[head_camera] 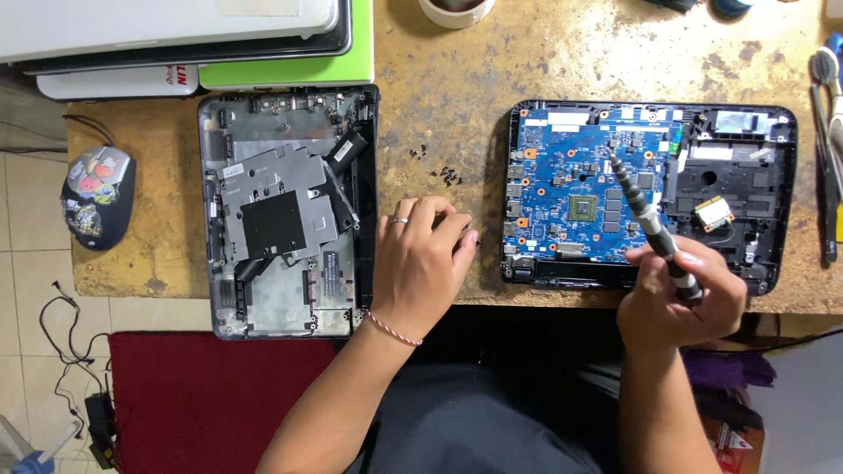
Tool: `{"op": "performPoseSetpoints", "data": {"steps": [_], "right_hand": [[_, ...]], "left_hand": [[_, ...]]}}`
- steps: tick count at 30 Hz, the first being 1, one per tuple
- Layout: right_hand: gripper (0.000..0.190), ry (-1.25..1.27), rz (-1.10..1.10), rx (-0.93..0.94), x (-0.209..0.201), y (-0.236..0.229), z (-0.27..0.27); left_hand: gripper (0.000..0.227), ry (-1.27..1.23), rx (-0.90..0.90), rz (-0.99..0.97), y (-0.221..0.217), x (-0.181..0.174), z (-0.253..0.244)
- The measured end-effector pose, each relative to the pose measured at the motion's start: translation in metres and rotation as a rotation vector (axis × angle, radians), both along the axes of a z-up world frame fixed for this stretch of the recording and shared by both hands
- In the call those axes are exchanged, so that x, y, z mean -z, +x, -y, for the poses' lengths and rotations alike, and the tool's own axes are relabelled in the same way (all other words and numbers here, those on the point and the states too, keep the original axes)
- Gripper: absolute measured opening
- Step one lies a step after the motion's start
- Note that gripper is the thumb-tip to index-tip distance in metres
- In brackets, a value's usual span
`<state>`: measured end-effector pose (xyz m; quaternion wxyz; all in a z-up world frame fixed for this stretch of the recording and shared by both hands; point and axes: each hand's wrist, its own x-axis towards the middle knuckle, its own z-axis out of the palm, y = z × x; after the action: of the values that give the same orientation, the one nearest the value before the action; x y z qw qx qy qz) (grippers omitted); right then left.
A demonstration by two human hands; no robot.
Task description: The person assembles a laptop by placing the motherboard into the chassis, connecting a ribbon cable, and securing components with screws. They then install a metal shield plate over the motherboard and fasten it with additional screws.
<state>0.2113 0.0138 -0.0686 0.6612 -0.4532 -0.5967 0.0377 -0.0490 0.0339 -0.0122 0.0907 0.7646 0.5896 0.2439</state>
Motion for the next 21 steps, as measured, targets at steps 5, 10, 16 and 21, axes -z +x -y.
{"op": "performPoseSetpoints", "data": {"steps": [5,10,16,21], "right_hand": [[0.019,-0.074,0.030,0.009,-0.008,-0.005,0.003],[0.017,-0.020,-0.001,-0.047,-0.005,-0.002,-0.001],[0.020,-0.034,-0.053,-0.058,-0.002,-0.004,0.002],[0.025,-0.044,-0.056,-0.069,-0.009,-0.007,0.001]], "left_hand": [[0.011,0.001,-0.008,-0.062,0.005,0.001,-0.001],[0.007,0.039,0.018,-0.079,0.001,0.005,-0.003],[0.006,0.088,0.095,-0.083,-0.011,0.004,-0.006],[0.005,0.129,0.113,-0.059,-0.013,-0.002,-0.003]]}}
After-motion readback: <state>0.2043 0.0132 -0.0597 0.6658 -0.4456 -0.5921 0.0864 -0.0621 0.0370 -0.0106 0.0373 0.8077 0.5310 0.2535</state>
